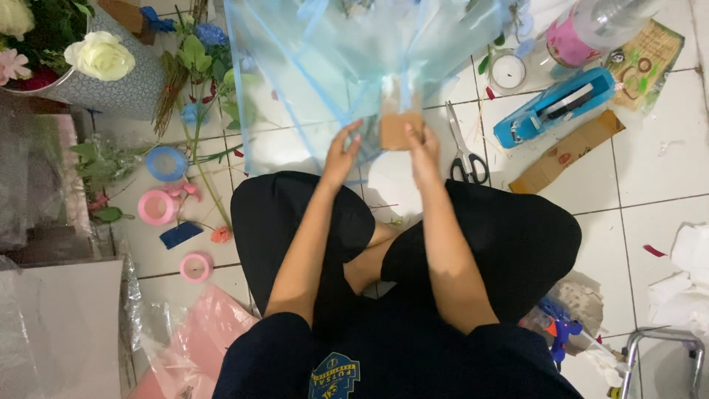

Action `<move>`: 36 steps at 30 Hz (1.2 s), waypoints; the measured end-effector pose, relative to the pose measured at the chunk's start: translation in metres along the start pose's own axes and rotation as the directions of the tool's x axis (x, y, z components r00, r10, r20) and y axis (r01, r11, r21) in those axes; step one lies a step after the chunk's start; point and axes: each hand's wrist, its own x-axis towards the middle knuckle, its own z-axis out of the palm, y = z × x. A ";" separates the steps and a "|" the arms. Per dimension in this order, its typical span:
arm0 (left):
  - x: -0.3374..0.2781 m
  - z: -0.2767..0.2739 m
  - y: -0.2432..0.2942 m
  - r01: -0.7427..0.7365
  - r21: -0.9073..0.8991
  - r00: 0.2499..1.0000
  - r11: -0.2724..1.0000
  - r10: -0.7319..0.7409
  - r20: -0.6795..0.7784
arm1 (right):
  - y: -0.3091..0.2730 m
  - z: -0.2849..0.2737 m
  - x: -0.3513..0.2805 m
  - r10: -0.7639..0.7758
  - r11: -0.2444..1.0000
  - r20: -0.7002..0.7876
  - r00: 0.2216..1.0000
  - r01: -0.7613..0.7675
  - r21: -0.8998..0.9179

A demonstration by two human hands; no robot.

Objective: The person wraps a bouquet of blue artificial flowers in light blue translucent paper while sitting on the floor. They fold the paper around the stems, secure it with clear tape, and adjust the wrapping to form a neat bouquet.

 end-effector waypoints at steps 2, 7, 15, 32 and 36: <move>0.018 -0.026 -0.042 -0.031 0.201 0.997 0.979 0.044 -0.061 | -0.014 -0.018 0.010 -0.050 0.998 0.005 0.999 0.050 -0.033; 0.039 -0.059 -0.101 0.381 0.554 0.924 0.740 -0.277 -0.265 | 0.001 -0.065 0.076 -0.191 0.980 0.030 0.981 0.189 0.062; 0.034 -0.006 -0.065 0.241 0.867 0.962 0.437 -0.227 -0.153 | 0.015 -0.094 0.112 -0.120 0.964 -0.017 0.993 0.121 0.236; -0.016 -0.069 0.003 0.182 -0.229 0.833 0.956 -0.274 -0.481 | 0.029 -0.044 0.052 0.089 0.874 0.029 0.996 -0.092 0.476; -0.022 -0.085 0.040 0.200 -0.097 0.777 0.975 -0.218 -0.591 | 0.041 -0.026 0.042 0.094 0.860 0.101 0.990 -0.132 0.493</move>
